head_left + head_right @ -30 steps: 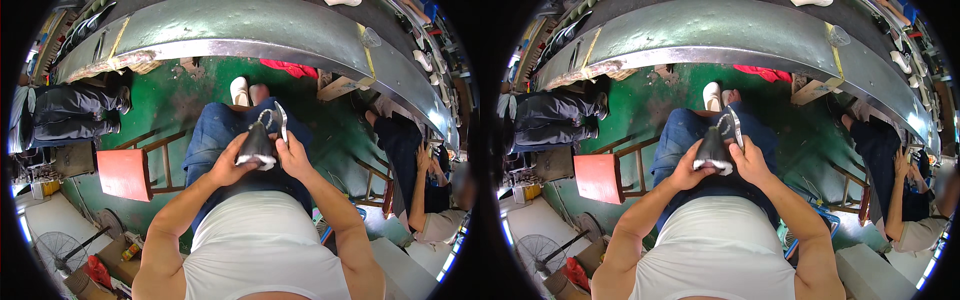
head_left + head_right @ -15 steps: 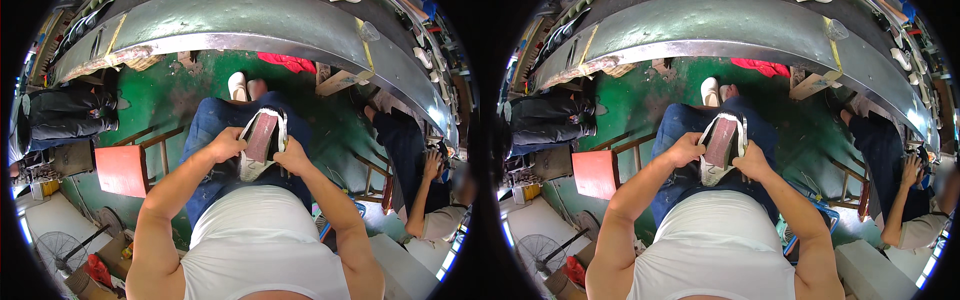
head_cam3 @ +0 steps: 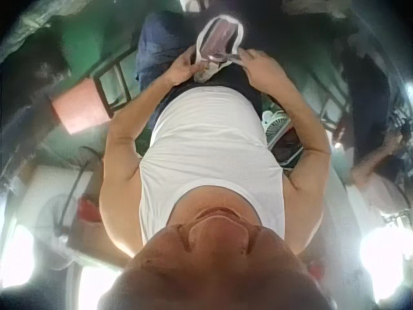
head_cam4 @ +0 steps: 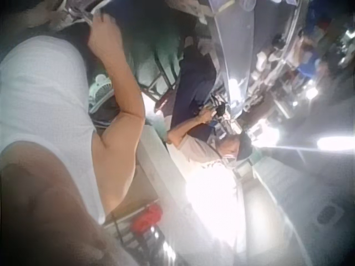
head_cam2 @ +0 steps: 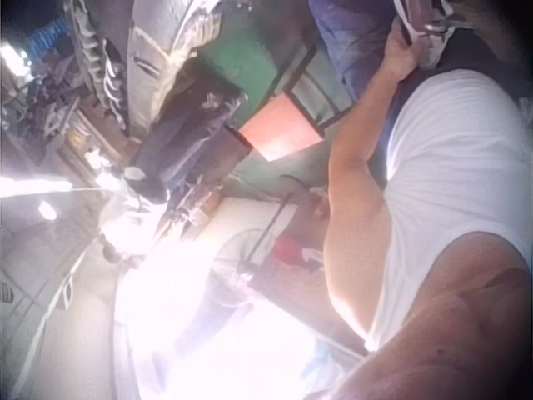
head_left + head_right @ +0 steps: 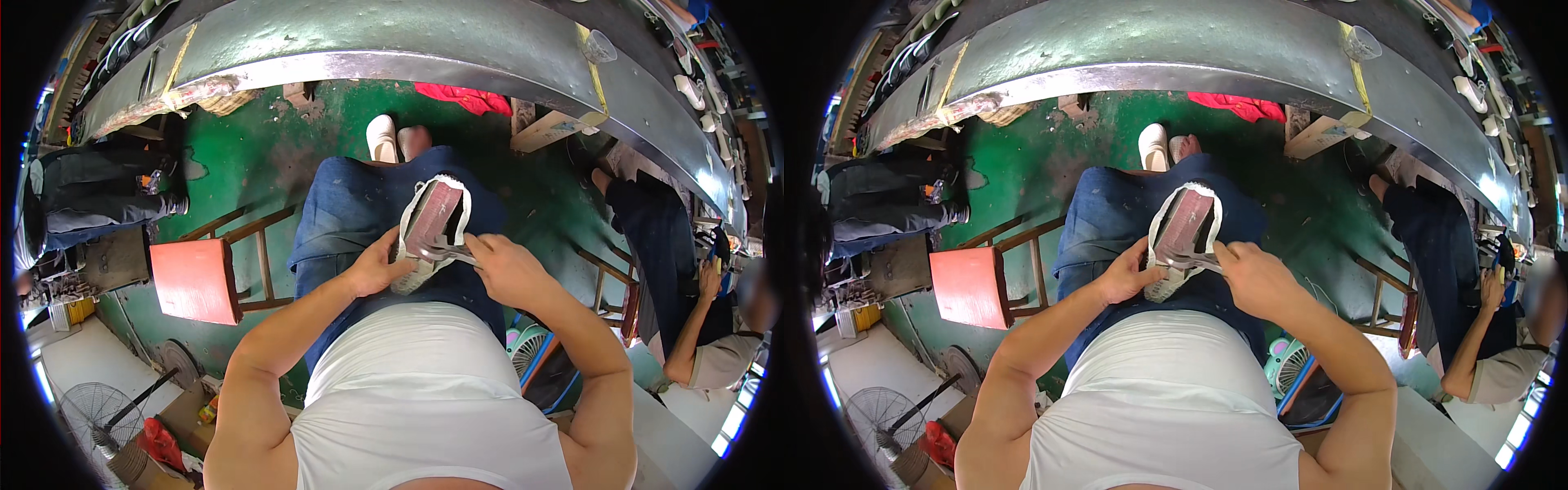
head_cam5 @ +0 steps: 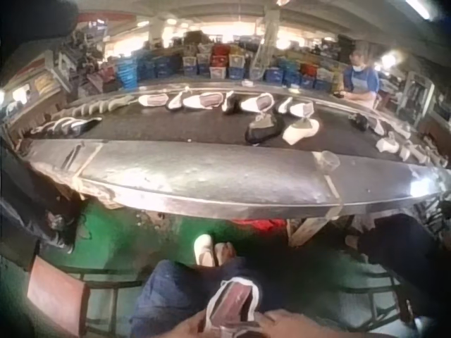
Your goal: The person is trimming and finishing the soles of newly constructed shoes at a factory workbench using a pair of specialized pliers and cutters.
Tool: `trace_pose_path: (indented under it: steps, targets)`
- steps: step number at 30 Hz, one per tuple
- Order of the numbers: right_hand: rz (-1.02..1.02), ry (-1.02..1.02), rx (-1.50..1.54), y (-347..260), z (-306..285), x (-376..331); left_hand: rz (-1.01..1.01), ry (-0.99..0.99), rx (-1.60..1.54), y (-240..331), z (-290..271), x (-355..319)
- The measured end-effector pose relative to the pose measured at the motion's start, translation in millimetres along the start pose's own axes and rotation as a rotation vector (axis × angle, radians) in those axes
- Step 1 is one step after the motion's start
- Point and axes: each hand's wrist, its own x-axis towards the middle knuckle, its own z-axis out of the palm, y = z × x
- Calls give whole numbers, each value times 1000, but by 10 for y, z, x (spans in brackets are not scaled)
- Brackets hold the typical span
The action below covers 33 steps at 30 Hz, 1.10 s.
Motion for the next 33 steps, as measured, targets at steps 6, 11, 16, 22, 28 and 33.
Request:
trace_pose_path:
  steps: [6,11,16,22,28,33]
  targets:
    - [-155,-125,-527,-163,-127,363,32,28,156,-26,-34,4]
    - [-135,-337,-201,-67,-91,470,66,1,347,-23,-59,40]
    - [3,-387,166,-36,102,342,51,-65,163,38,-50,36]
    - [71,-231,-13,-122,0,242,140,-7,386,58,46,40]
    - [101,-516,-104,-240,-194,415,-40,-93,-263,110,-15,89]
    - [99,-273,101,-152,293,296,-201,283,-409,-36,114,274]
